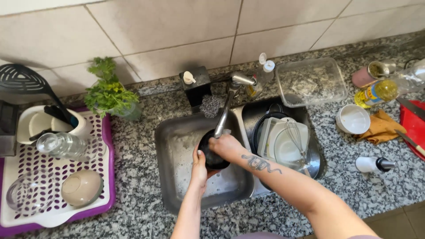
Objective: The person washes various kitchen items in a sink using a sponge and dish soap. They clean a small bowl, a black bowl, a white bowl, a glass lid, a white cutting board, and a metal whisk, placing the cleaned items into a drying rack.
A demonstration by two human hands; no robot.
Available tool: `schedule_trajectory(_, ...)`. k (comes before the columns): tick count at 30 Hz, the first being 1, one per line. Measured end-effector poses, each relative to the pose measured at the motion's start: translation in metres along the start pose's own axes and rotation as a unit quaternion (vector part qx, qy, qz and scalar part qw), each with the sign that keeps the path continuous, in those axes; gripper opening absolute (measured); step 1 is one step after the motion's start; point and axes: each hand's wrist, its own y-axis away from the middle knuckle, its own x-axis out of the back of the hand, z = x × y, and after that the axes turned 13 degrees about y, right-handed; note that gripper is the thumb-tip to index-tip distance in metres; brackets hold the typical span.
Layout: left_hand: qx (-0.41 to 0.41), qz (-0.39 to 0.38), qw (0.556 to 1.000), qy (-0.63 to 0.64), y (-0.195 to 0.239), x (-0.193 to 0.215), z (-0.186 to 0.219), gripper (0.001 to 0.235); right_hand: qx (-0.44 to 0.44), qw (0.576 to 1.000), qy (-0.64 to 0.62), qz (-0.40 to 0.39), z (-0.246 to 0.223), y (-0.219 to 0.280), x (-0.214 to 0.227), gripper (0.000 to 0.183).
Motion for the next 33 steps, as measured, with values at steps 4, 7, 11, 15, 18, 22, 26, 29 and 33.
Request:
schedule_trajectory(4, 0.032, -0.018, 0.999, -0.035, -0.019, 0.020, -0.007, 0.054, 0.121, 0.940, 0.110, 0.299, 0.002, -0.011, 0.012, 0.010)
schedule_trajectory(7, 0.026, -0.015, 1.000, 0.011, -0.051, 0.037, -0.018, 0.053, 0.091, 0.953, 0.088, 0.275, 0.006, -0.018, 0.029, 0.014)
schedule_trajectory(11, -0.043, 0.029, 0.997, -0.059, -0.021, 0.010, 0.016, 0.049, 0.005, 0.985, -0.170, 0.019, -0.012, 0.000, 0.012, 0.018)
schedule_trajectory(15, -0.128, 0.072, 0.977, -0.153, -0.063, 0.028, -0.017, 0.049, -0.119, 0.894, -0.421, -0.099, -0.041, 0.003, 0.020, 0.022)
schedule_trajectory(18, -0.095, 0.071, 0.981, -0.153, -0.055, 0.017, -0.025, 0.066, -0.376, 0.503, -0.776, -0.054, -0.055, -0.007, 0.008, 0.031)
schedule_trajectory(22, -0.075, 0.048, 0.962, -0.256, -0.056, 0.010, -0.043, 0.066, -0.482, 0.582, -0.655, 0.009, -0.042, -0.010, -0.008, 0.032)
schedule_trajectory(26, -0.123, 0.026, 0.930, -0.344, -0.044, 0.002, -0.031, 0.055, -0.546, 0.537, -0.643, 0.012, -0.029, 0.005, -0.024, 0.049)
schedule_trajectory(29, -0.041, 0.043, 0.991, -0.122, -0.076, 0.010, -0.040, 0.072, -0.514, 0.481, -0.706, 0.078, -0.025, 0.011, -0.019, 0.040)
schedule_trajectory(33, 0.126, 0.016, 0.981, 0.146, -0.101, 0.026, -0.048, 0.089, -0.506, 0.467, -0.721, 0.078, -0.015, 0.016, 0.060, 0.035)
